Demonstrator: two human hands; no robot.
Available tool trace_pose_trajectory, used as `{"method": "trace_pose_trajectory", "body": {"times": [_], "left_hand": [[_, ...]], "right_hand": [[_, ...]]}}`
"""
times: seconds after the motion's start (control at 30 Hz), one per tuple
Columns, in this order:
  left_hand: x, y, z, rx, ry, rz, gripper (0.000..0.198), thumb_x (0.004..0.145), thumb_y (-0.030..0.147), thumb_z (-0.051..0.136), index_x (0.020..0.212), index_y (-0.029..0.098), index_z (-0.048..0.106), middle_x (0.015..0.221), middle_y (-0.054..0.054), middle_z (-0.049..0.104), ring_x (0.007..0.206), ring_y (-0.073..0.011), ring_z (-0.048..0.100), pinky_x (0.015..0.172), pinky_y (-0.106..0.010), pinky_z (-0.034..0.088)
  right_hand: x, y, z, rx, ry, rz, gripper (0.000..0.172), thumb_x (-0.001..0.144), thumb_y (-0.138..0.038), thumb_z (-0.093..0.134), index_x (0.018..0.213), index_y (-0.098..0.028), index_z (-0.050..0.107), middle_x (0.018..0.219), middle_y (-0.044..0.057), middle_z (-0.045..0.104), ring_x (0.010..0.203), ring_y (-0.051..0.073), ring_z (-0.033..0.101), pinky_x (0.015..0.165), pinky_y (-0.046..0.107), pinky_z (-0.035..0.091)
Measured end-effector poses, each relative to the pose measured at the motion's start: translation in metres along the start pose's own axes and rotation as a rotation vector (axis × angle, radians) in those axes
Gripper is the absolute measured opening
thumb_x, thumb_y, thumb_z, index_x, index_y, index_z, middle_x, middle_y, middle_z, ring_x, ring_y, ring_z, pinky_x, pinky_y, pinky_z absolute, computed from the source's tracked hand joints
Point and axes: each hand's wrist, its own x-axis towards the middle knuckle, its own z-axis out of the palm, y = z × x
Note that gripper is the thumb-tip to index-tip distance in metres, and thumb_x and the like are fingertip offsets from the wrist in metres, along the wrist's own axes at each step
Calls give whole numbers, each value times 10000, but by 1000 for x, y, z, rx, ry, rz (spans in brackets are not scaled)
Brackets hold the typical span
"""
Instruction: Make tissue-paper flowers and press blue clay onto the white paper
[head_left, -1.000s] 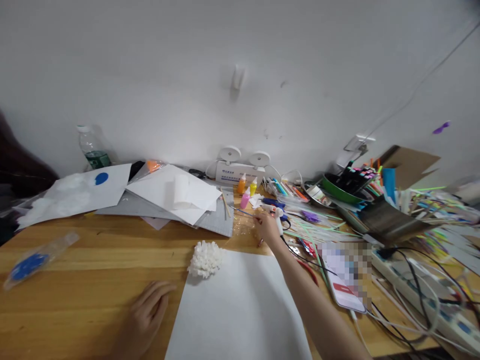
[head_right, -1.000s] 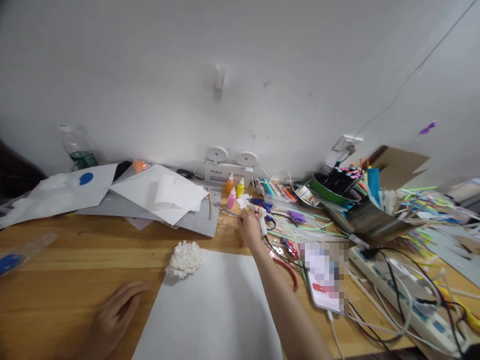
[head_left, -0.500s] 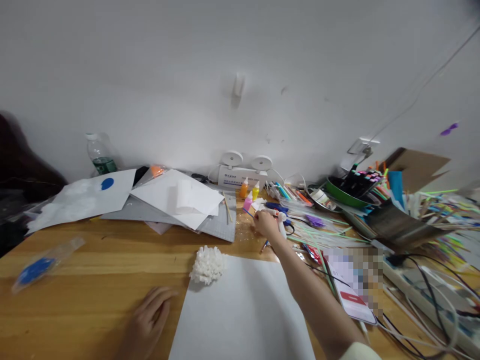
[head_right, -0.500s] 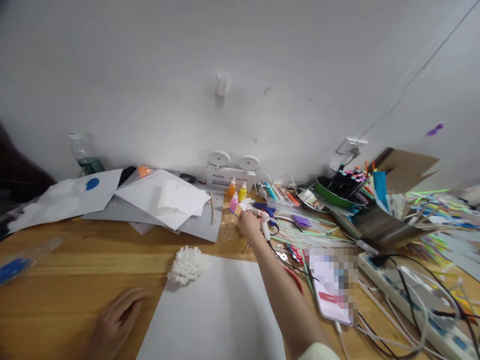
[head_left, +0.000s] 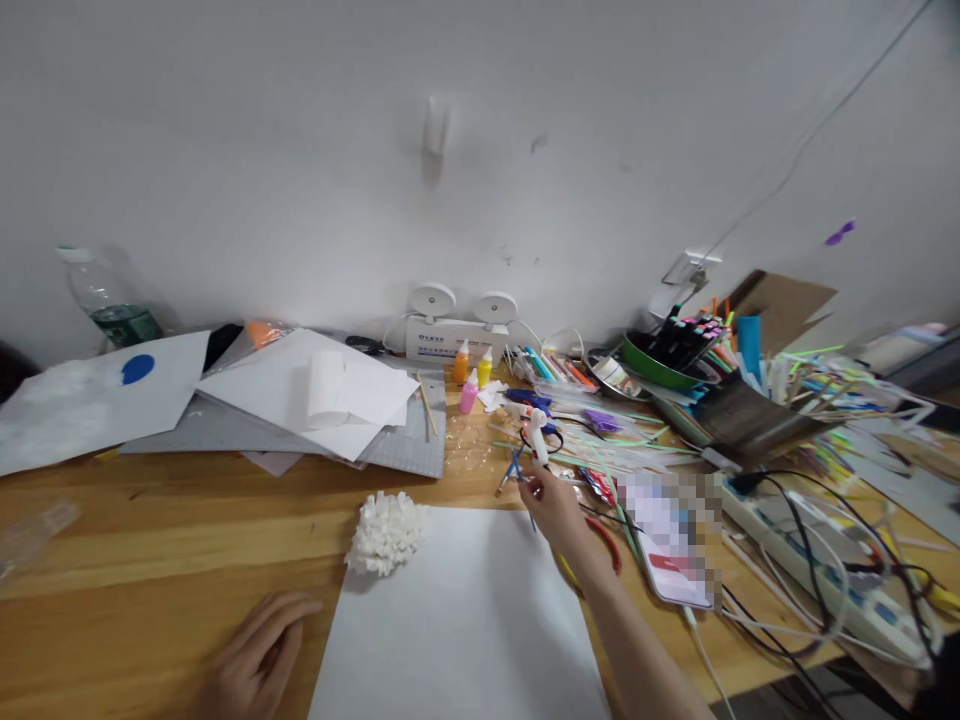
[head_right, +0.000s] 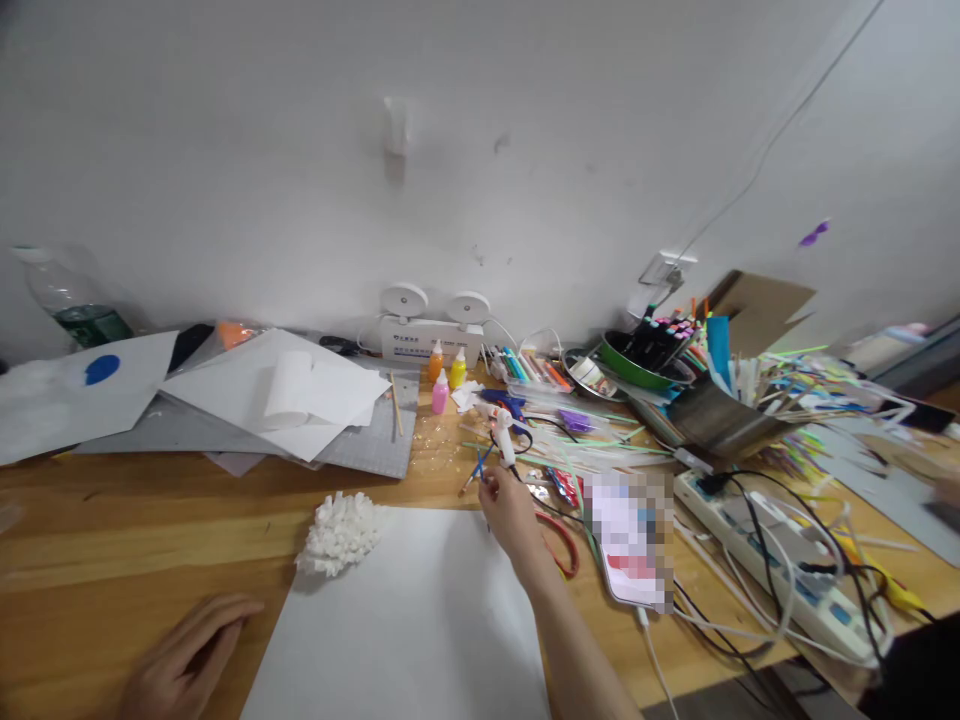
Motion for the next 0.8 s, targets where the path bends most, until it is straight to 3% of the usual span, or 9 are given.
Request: {"method": "trace_pose_trajectory", "body": {"times": [0.13,0.27,0.4,0.5,0.6,0.7,0.8], "left_hand": [[1,1,0,-9,-9,0,165,782,263,465,792,246,629,809,11,675,742,-123,639,686,-174,511],[0,-2,1,12,-8,-9,166,782,274,467,799,243,628,824,6,674,757,-131,638,699,-189,510],[-3,-5,2,39,1,-13,153,778,286,480,810,243,623,833,7,671,776,-136,634,723,-204,505],[-3,-7,3,39,-9,-14,150,781,283,476,813,239,616,838,3,667,778,-138,633,730,-210,502],[-2,-6,3,29,-41,-16,156,779,285,477,834,226,611,860,-13,662,793,-144,631,730,-214,504],[-1,-5,3,19,-56,-10,158,778,290,474,826,231,612,851,-9,663,789,-146,630,722,-216,508],[0,-5,2,16,-78,-7,154,778,288,473,811,240,615,837,5,666,777,-140,631,726,-209,507]], "right_hand": [[24,-6,16,9,24,0,253,748,-154,425,941,-153,588,683,36,649,640,161,589,574,215,385],[37,-7,14,-26,26,5,187,727,-126,442,797,-150,613,696,69,645,683,190,586,584,238,364],[18,0,-7,-42,35,-4,178,763,-156,410,722,-162,583,728,83,629,680,192,565,581,252,352],[-4,11,-21,-34,40,-11,153,798,-195,383,801,-166,533,741,71,604,676,187,547,586,255,365],[-11,19,-29,-16,68,-142,181,830,-161,324,924,-155,478,838,83,587,749,178,542,655,253,392],[1,18,-30,-135,2,-268,218,847,-149,319,994,-150,480,911,96,583,821,176,544,712,251,392],[21,12,-24,-239,-103,-274,177,841,-190,398,916,-185,558,866,68,608,793,171,570,684,233,389]]}}
